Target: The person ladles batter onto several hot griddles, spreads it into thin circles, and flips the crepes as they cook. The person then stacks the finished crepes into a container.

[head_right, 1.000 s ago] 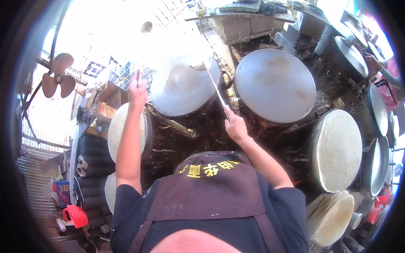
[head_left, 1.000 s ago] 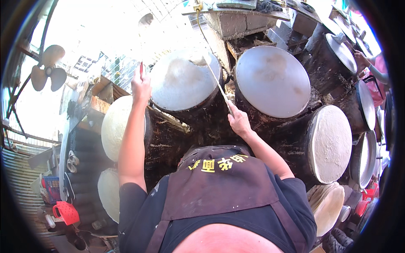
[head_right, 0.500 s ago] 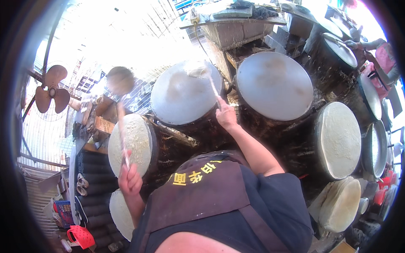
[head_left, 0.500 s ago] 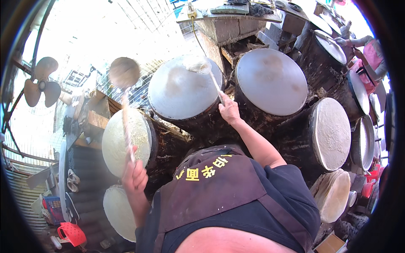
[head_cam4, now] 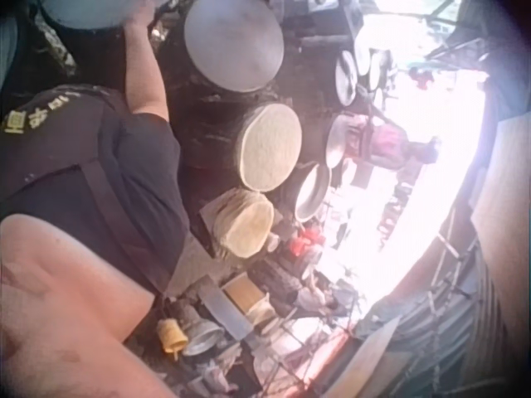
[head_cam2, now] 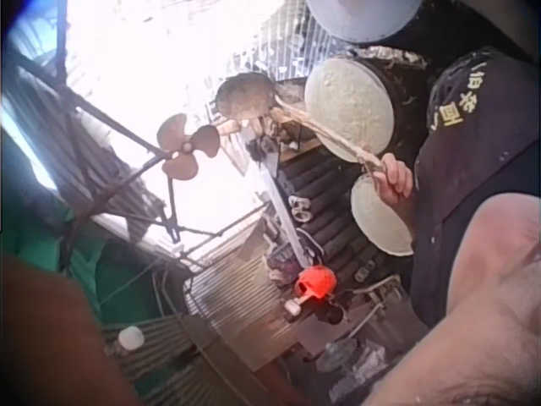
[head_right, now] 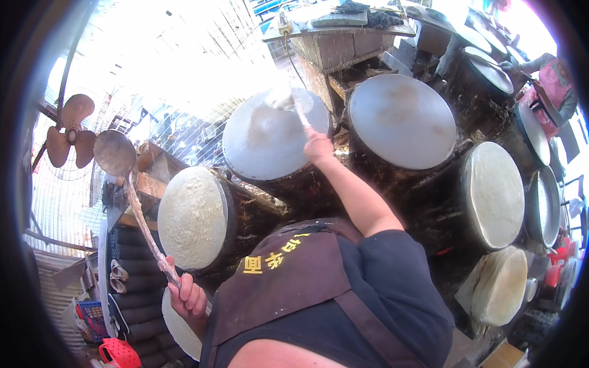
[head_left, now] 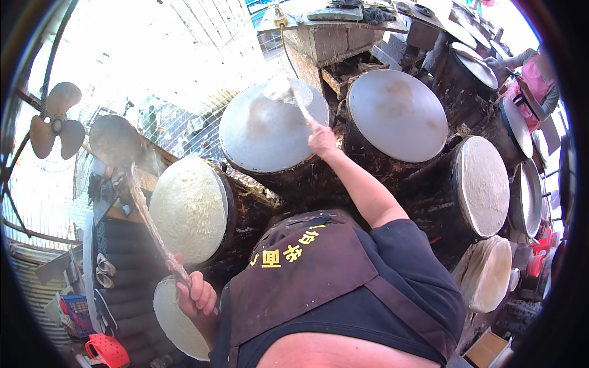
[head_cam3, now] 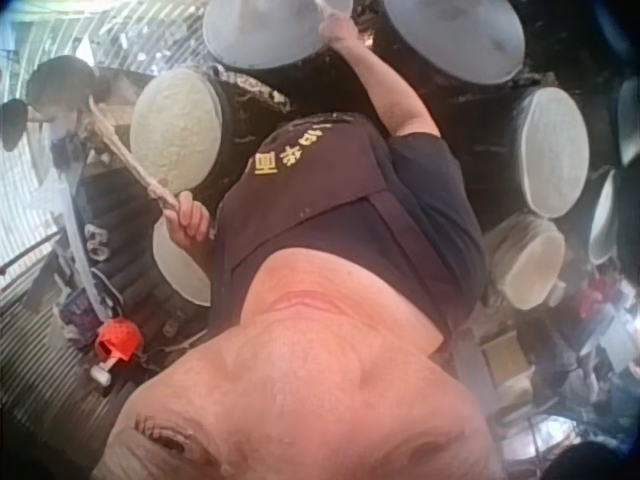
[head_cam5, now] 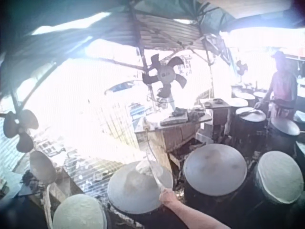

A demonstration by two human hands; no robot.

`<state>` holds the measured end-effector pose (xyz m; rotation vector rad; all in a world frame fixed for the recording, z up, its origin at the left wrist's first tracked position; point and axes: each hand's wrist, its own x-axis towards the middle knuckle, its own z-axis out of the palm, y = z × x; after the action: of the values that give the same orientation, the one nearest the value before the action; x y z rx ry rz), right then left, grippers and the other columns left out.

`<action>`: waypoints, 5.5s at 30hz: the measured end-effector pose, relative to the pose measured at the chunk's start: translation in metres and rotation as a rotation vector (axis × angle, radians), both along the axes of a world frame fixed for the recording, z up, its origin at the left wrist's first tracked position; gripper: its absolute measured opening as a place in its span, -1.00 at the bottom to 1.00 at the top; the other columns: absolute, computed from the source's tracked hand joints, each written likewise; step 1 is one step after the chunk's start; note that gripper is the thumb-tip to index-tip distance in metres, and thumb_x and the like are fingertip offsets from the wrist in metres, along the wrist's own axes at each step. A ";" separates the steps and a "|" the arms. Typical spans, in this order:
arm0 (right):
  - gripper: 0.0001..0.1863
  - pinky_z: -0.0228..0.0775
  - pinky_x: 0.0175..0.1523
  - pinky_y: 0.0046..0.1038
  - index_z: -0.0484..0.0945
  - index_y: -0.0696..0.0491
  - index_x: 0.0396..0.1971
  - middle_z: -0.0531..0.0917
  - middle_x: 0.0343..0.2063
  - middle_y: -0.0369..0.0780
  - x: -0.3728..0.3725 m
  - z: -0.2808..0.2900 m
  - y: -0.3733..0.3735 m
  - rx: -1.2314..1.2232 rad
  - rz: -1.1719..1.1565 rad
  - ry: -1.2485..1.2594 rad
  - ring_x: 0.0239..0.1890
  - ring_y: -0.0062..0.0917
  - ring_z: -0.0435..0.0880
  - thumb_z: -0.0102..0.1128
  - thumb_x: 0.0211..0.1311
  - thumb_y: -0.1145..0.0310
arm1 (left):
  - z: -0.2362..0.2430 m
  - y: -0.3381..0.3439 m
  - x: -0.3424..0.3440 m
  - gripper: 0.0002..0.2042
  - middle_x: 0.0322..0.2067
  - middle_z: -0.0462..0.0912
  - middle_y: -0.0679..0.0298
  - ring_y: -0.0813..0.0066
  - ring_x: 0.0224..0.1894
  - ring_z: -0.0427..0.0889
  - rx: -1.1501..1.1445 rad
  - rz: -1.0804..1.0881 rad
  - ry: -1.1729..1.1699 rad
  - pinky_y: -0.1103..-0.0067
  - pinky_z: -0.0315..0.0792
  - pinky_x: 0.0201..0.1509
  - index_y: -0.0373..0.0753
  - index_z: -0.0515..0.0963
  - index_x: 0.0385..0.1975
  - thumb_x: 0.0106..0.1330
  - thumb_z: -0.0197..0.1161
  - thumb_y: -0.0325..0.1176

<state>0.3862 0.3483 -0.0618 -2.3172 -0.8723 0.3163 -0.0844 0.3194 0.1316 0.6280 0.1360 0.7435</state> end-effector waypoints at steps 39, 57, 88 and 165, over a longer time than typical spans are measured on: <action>-0.51 0.58 -0.26 -0.60 0.44 -0.17 0.17 0.68 -0.14 -0.13 0.123 0.020 0.064 -0.109 0.337 0.122 -0.45 -0.58 0.65 -0.05 0.24 0.50 | 0.032 -0.082 0.112 -0.41 -0.64 0.21 0.39 0.75 -0.78 0.12 -0.089 0.386 0.333 0.76 0.04 -0.84 -0.17 -0.06 0.37 0.45 0.02 -0.19; -0.36 0.57 -0.13 -0.50 0.41 -0.27 0.20 0.66 -0.08 -0.11 0.092 0.026 0.076 -0.029 0.937 -0.028 -0.28 -0.53 0.65 -0.02 0.09 0.60 | 0.035 -0.089 0.109 -0.44 -0.65 0.18 0.43 0.78 -0.78 0.07 -0.043 0.326 0.407 0.78 0.05 -0.83 -0.17 -0.01 0.36 0.47 -0.03 -0.12; -0.62 0.38 0.14 -0.37 0.60 -0.05 -0.10 0.53 -0.16 -0.12 0.153 0.034 0.099 -0.073 1.046 0.180 -0.04 -0.33 0.54 0.10 0.08 0.62 | 0.043 -0.094 0.145 -0.42 -0.72 0.18 0.48 0.78 -0.81 0.10 -0.070 0.377 0.510 0.76 0.07 -0.85 -0.14 0.08 0.32 0.41 0.05 -0.04; -0.59 0.47 -0.03 -0.27 0.44 -0.07 0.13 0.62 -0.15 0.03 0.033 0.001 -0.124 0.097 0.308 0.159 -0.15 -0.13 0.63 0.06 0.26 0.35 | 0.030 -0.084 0.056 -0.40 -0.60 0.17 0.36 0.79 -0.78 0.05 -0.273 -0.120 0.153 0.78 0.05 -0.82 -0.07 -0.29 0.43 0.52 -0.15 -0.26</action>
<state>0.4195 0.2241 -0.0613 -2.0356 -1.1374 0.5675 -0.0280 0.2355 0.1613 0.4271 0.3321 0.5486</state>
